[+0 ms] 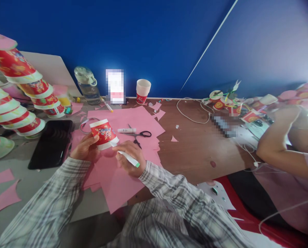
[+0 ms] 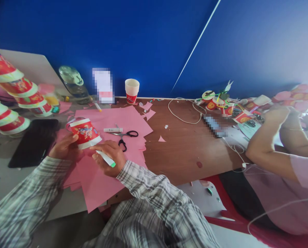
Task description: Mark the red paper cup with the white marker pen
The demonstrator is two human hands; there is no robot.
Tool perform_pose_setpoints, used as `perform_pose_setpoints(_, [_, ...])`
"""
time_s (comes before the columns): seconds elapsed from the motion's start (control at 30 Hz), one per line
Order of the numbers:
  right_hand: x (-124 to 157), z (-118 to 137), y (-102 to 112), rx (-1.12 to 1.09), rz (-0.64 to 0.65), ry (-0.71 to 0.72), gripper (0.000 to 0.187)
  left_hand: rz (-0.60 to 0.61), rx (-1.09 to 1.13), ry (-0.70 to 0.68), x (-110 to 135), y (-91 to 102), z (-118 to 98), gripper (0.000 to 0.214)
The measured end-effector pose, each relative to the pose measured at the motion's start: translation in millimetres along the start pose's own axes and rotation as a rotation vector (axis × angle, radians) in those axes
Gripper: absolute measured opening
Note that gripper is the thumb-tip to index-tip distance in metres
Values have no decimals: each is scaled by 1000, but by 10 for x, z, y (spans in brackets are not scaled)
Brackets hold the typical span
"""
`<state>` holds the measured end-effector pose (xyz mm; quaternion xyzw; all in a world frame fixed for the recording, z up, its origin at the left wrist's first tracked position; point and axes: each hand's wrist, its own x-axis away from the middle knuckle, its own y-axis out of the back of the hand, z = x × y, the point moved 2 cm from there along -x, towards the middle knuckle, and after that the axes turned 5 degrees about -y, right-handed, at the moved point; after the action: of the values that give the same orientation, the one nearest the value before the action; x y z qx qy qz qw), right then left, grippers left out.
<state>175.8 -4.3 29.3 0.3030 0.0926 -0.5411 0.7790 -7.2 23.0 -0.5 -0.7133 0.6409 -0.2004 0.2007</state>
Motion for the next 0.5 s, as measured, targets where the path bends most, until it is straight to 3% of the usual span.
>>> perform_pose_setpoints(0.5, [-21, -10, 3, -19, 5, -17, 21, 1, -21, -27, 8, -17, 0, 33])
